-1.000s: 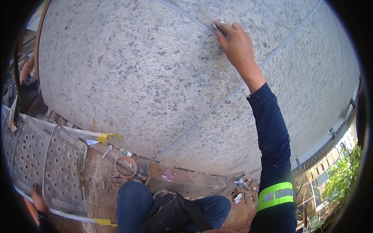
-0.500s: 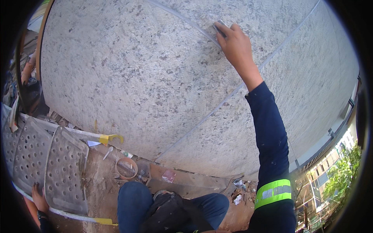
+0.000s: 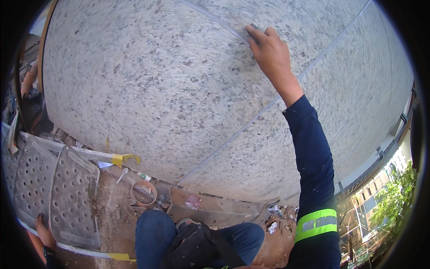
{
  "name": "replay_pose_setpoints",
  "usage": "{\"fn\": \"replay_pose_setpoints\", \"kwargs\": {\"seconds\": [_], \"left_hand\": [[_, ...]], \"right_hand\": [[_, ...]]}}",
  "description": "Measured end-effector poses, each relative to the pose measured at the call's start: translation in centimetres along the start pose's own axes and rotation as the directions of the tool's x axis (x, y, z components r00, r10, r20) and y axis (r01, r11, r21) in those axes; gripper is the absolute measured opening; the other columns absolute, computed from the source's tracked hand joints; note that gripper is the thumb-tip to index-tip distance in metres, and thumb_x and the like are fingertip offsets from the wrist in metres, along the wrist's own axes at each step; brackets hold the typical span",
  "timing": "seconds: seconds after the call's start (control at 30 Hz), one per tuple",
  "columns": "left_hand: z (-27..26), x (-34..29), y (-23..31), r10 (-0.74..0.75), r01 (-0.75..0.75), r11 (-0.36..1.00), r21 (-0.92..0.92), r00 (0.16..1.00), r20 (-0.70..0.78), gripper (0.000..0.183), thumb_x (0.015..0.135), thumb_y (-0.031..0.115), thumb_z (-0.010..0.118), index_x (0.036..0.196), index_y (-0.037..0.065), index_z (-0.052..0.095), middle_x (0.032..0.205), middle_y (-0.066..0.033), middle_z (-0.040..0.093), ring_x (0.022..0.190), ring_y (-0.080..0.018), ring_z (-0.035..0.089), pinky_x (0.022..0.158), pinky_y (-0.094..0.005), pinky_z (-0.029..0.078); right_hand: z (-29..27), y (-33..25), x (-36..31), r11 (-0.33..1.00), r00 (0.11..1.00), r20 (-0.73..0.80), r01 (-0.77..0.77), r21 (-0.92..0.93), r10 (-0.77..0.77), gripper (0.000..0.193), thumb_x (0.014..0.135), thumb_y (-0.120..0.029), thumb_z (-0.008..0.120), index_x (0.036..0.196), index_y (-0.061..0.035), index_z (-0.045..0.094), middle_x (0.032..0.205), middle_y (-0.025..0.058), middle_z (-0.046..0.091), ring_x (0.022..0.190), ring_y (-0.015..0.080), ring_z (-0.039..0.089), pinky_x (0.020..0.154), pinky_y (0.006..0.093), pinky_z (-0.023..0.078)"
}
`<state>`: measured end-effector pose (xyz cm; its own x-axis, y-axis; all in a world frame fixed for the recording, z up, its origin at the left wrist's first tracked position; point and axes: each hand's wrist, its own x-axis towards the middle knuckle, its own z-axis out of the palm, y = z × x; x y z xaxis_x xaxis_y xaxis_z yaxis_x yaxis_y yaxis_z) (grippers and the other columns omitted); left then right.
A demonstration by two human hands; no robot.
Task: The person uses a small metal tool to scrape and smooth grout along the joints of a large stone surface. They briefly switch to a sanding block to refine the tool edge, then resume scraping the joints. The work is performed on a construction site with scaffolding and debris visible.
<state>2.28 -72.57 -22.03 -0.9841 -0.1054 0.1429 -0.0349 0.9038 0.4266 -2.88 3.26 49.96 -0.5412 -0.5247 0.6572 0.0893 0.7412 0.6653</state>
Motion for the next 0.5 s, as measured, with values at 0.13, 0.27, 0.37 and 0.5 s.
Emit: {"fn": "replay_pose_setpoints", "kwargs": {"seconds": [0.13, 0.27, 0.37, 0.5], "left_hand": [[0.0, 0.1, 0.7, 0.010, -0.010, 1.000, 0.009, 1.000, 0.022, 0.053, 0.101, 0.020, 0.067, 0.146, -0.006, 0.055, 0.149, -0.0262, 0.058, 0.140, -0.0440, 0.053, 0.120, -0.0486, 0.039], [-0.4, 0.2, 1.1, 0.005, -0.005, 0.999, -0.048, 1.000, -0.010, 0.054, 0.099, 0.021, 0.069, 0.144, -0.005, 0.056, 0.148, -0.0258, 0.059, 0.139, -0.0439, 0.054, 0.119, -0.0488, 0.040], [-0.1, 0.2, 0.5, 0.009, -0.011, 0.999, -0.035, 0.999, -0.042, 0.053, 0.098, 0.021, 0.070, 0.143, -0.005, 0.058, 0.145, -0.0256, 0.061, 0.138, -0.0439, 0.055, 0.119, -0.0490, 0.041], [0.3, 0.4, -0.1, 0.023, -0.023, 1.000, -0.003, 0.999, -0.041, 0.051, 0.099, 0.021, 0.071, 0.141, -0.005, 0.059, 0.143, -0.0254, 0.062, 0.136, -0.0439, 0.056, 0.118, -0.0495, 0.041]], "right_hand": [[0.3, 0.0, -0.1, 0.997, 0.999, -0.040, -0.032, 0.065, 0.035, 0.035, 0.097, -0.023, 0.074, 0.133, -0.0198, 0.076, 0.085, 0.0119, 0.057, 0.068, 0.0334, 0.063, 0.063, 0.0428, 0.053], [0.0, 0.3, -0.4, 0.999, 1.000, 0.005, -0.029, 0.018, 0.029, 0.035, 0.098, -0.024, 0.073, 0.132, -0.0193, 0.077, 0.086, 0.0122, 0.058, 0.071, 0.0331, 0.064, 0.065, 0.0436, 0.053], [-0.3, 0.5, -0.1, 1.000, 1.000, 0.019, 0.000, -0.012, 0.000, 0.034, 0.098, -0.025, 0.073, 0.131, -0.0192, 0.077, 0.086, 0.0123, 0.059, 0.072, 0.0327, 0.065, 0.066, 0.0439, 0.054], [1.8, -0.7, 0.6, 0.992, 0.995, -0.066, -0.067, 0.106, 0.074, 0.033, 0.098, -0.026, 0.073, 0.130, -0.0196, 0.078, 0.085, 0.0122, 0.059, 0.076, 0.0327, 0.066, 0.069, 0.0442, 0.054]]}}
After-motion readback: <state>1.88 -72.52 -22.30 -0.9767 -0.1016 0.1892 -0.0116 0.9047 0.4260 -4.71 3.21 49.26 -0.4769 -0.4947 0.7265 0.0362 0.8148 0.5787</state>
